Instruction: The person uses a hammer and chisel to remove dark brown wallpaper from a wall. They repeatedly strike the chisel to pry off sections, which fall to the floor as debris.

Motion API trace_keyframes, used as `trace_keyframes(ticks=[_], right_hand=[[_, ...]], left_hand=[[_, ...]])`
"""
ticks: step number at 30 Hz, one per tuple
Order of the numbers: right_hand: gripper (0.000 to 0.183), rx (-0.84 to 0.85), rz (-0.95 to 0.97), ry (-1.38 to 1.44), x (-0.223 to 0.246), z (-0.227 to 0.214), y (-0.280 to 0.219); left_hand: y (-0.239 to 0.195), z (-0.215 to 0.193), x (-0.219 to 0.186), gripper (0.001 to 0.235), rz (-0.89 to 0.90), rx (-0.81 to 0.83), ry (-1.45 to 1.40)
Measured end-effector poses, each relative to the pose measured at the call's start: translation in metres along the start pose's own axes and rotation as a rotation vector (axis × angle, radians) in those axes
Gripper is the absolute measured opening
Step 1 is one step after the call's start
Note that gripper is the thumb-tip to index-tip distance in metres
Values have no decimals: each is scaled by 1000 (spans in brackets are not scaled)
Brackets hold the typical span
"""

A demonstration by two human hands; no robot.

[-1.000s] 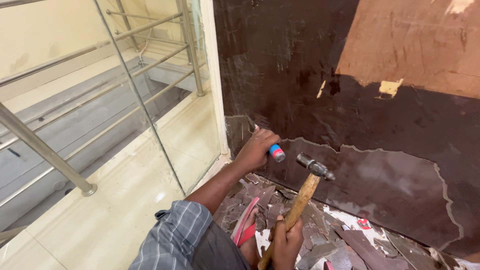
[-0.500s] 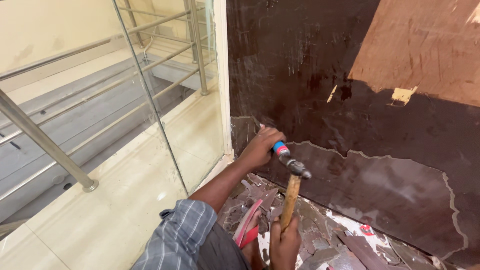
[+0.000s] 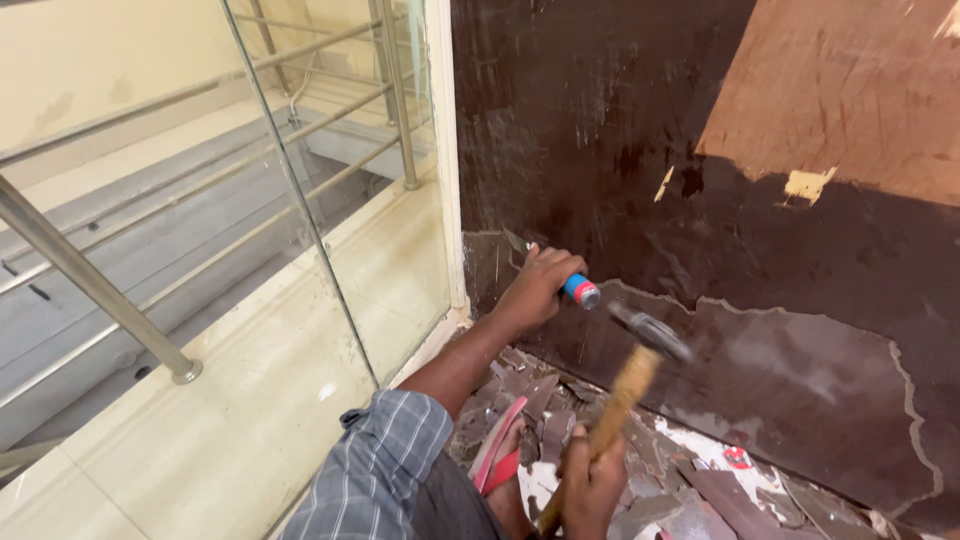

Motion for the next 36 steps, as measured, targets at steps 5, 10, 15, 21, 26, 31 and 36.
trace_keyframes(ticks=[5, 10, 15, 21, 26, 31, 36], right_hand=[[21, 95, 137, -3, 1, 7, 15], [19, -3, 104, 141, 14, -5, 18], [18, 162, 183, -107, 10, 1, 33], [22, -73, 26, 377, 18, -6, 31], [14, 130, 268, 48, 4, -10, 38], [14, 2, 278, 192, -1, -16, 30], [17, -60, 225, 150, -19, -37, 34]], left_hand=[[4, 7, 3, 47, -80, 54, 1], [17, 24, 8, 48, -108, 72, 63], [24, 30, 10, 47, -121, 77, 61], [33, 38, 11, 49, -135, 123, 105], [29, 40, 28, 44, -188, 118, 176], [-5, 48, 46, 45, -86, 261, 200], [-72, 80, 36, 49, 24, 505, 161]])
Point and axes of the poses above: each hand's wrist, its own y-axis towards the middle knuckle, its own z-axis out of the palm, x = y × z, the point moved 5 cm from there along y, towards the middle knuckle, and after that the axes turned 10 degrees about -z, right-handed, at the moved point
